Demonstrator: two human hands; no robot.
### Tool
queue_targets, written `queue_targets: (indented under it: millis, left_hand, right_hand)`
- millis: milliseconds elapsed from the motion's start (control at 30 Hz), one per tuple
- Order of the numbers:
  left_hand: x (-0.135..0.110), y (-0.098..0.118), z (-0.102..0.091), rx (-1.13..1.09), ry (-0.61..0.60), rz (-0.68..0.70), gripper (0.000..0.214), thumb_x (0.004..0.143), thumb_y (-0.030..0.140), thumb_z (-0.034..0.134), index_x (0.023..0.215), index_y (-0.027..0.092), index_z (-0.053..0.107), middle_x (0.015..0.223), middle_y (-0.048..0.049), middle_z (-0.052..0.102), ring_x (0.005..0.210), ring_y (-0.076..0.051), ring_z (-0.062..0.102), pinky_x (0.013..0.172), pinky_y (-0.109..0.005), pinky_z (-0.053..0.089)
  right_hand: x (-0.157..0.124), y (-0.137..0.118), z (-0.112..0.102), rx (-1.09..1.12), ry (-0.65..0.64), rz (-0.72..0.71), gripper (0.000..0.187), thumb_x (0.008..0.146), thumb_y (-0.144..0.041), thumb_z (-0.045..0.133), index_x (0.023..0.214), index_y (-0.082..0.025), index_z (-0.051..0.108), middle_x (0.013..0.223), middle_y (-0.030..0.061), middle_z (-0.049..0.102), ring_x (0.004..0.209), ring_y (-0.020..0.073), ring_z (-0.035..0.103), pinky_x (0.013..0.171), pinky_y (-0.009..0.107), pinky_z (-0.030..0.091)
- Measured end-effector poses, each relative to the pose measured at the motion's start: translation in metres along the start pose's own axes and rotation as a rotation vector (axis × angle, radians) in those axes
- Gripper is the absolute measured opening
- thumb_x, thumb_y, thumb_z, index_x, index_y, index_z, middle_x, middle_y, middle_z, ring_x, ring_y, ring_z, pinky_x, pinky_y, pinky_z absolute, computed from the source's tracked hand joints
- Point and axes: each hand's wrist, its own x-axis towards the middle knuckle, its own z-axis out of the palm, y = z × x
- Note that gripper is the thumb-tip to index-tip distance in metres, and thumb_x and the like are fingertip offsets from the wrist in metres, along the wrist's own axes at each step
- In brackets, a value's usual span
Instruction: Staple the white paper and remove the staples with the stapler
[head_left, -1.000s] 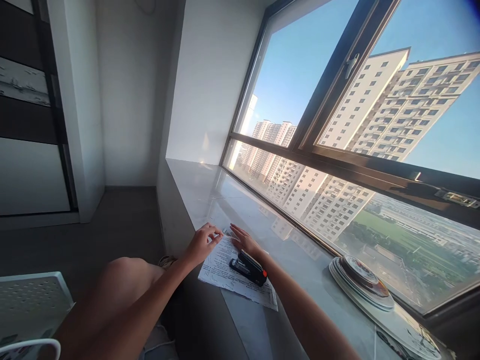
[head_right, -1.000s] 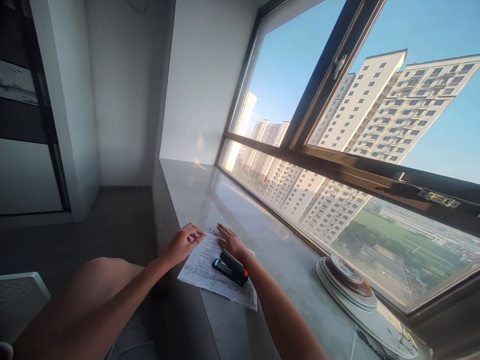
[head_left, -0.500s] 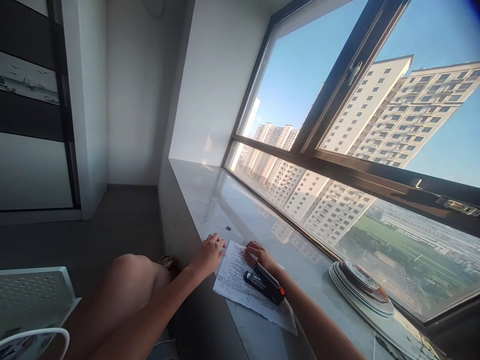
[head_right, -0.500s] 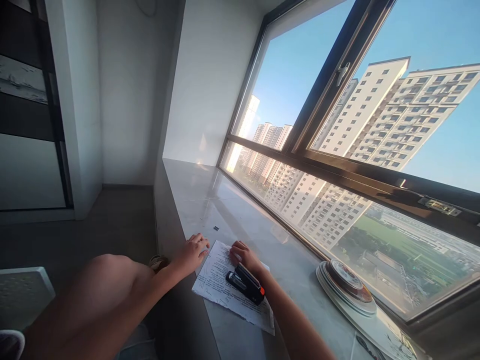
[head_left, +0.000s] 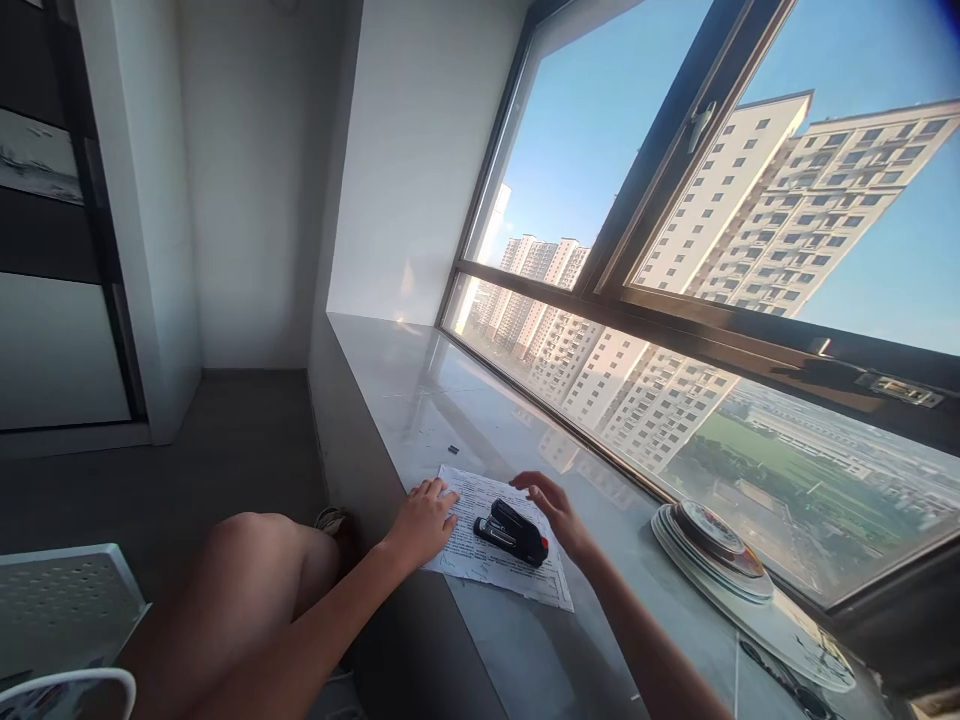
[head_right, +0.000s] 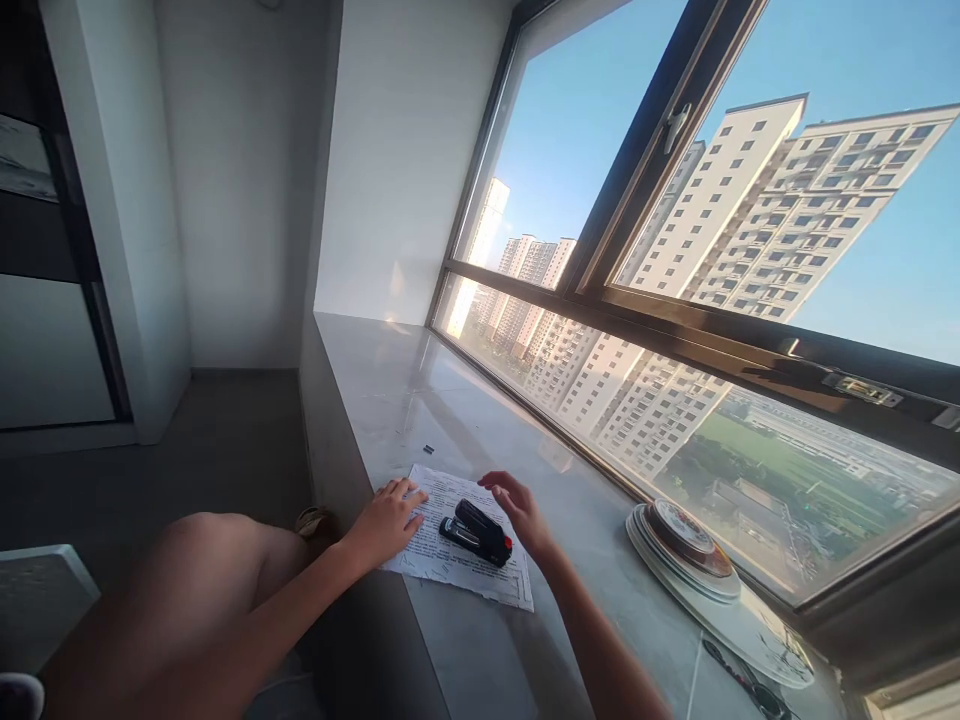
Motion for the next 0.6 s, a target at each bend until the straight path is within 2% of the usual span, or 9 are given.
queue_targets:
  millis: [67,100,167,233,333,400,433,533,600]
  left_hand:
    - [0.001,0.001,0.002,0.005,-0.007,-0.016,0.036,0.097,0.029,0.051,0.130,0.024,0.066,0.137,-0.0155,0.059,0.132,-0.034,0.051,0.110,-0.051,0.042]
    - [0.001,0.001,0.003,-0.001,-0.015,-0.024,0.037,0.098,0.029,0.050,0.131,0.024,0.065,0.138,-0.0154,0.057,0.133,-0.033,0.051,0.110,-0.050,0.042]
    - [0.001,0.000,0.005,-0.010,-0.008,-0.062,0.039,0.098,0.031,0.051,0.134,0.023,0.063,0.142,-0.0157,0.054,0.134,-0.033,0.050,0.110,-0.048,0.042]
    - [0.000,-0.002,0.006,0.016,0.054,-0.139,0.044,0.096,0.036,0.055,0.137,0.020,0.060,0.145,-0.0180,0.050,0.136,-0.036,0.046,0.110,-0.048,0.041]
    - [-0.003,-0.006,0.004,0.119,0.169,-0.281,0.056,0.092,0.045,0.060,0.140,0.016,0.055,0.148,-0.0228,0.044,0.136,-0.041,0.044,0.107,-0.051,0.041]
    - [-0.006,-0.009,0.001,0.171,0.207,-0.336,0.060,0.092,0.049,0.059,0.142,0.016,0.053,0.142,-0.0241,0.047,0.129,-0.041,0.049,0.101,-0.050,0.044]
    - [-0.007,-0.011,-0.001,0.174,0.207,-0.358,0.062,0.092,0.051,0.058,0.142,0.016,0.053,0.136,-0.0241,0.051,0.124,-0.041,0.053,0.097,-0.048,0.046]
    - [-0.007,-0.016,-0.006,0.079,0.089,-0.416,0.065,0.094,0.056,0.052,0.146,0.017,0.049,0.116,-0.0210,0.061,0.105,-0.037,0.065,0.082,-0.042,0.050]
    - [-0.006,-0.020,-0.009,0.006,-0.023,-0.425,0.064,0.095,0.056,0.049,0.147,0.019,0.046,0.110,-0.0186,0.067,0.100,-0.036,0.068,0.075,-0.038,0.049]
  right_hand:
    - [-0.031,-0.012,0.008,-0.144,0.029,-0.016,0.046,0.091,-0.058,0.065,0.123,-0.025,0.067,0.124,0.0113,0.070,0.117,0.0313,0.063,0.101,0.047,0.051]
    - [-0.042,-0.016,0.015,-0.199,0.052,-0.015,0.045,0.089,-0.054,0.068,0.125,-0.027,0.067,0.125,0.0114,0.069,0.118,0.0324,0.062,0.101,0.048,0.051]
    - [-0.056,-0.016,0.025,-0.248,0.100,-0.011,0.039,0.089,-0.046,0.068,0.124,-0.028,0.068,0.123,0.0103,0.071,0.114,0.0324,0.064,0.100,0.048,0.052]
    - [-0.058,-0.007,0.023,-0.239,0.168,0.014,0.032,0.090,-0.040,0.064,0.120,-0.029,0.070,0.117,0.0082,0.074,0.107,0.0310,0.067,0.097,0.048,0.053]
    - [-0.056,0.020,-0.006,-0.211,0.371,0.073,0.031,0.090,-0.036,0.059,0.116,-0.026,0.072,0.110,0.0073,0.076,0.100,0.0295,0.069,0.093,0.047,0.054]
    - [-0.059,0.041,-0.035,-0.213,0.493,0.059,0.032,0.088,-0.035,0.058,0.114,-0.024,0.074,0.112,0.0085,0.075,0.105,0.0304,0.068,0.096,0.048,0.053]
    - [-0.062,0.050,-0.048,-0.219,0.514,0.043,0.032,0.086,-0.034,0.060,0.112,-0.023,0.075,0.114,0.0090,0.075,0.109,0.0311,0.066,0.100,0.049,0.050]
    - [-0.073,0.071,-0.075,-0.194,0.507,0.065,0.031,0.084,-0.033,0.062,0.108,-0.024,0.078,0.113,0.0088,0.074,0.111,0.0320,0.065,0.102,0.050,0.048]
    - [-0.076,0.075,-0.078,-0.143,0.465,0.085,0.030,0.084,-0.033,0.062,0.108,-0.024,0.078,0.112,0.0083,0.074,0.110,0.0319,0.064,0.102,0.050,0.047]
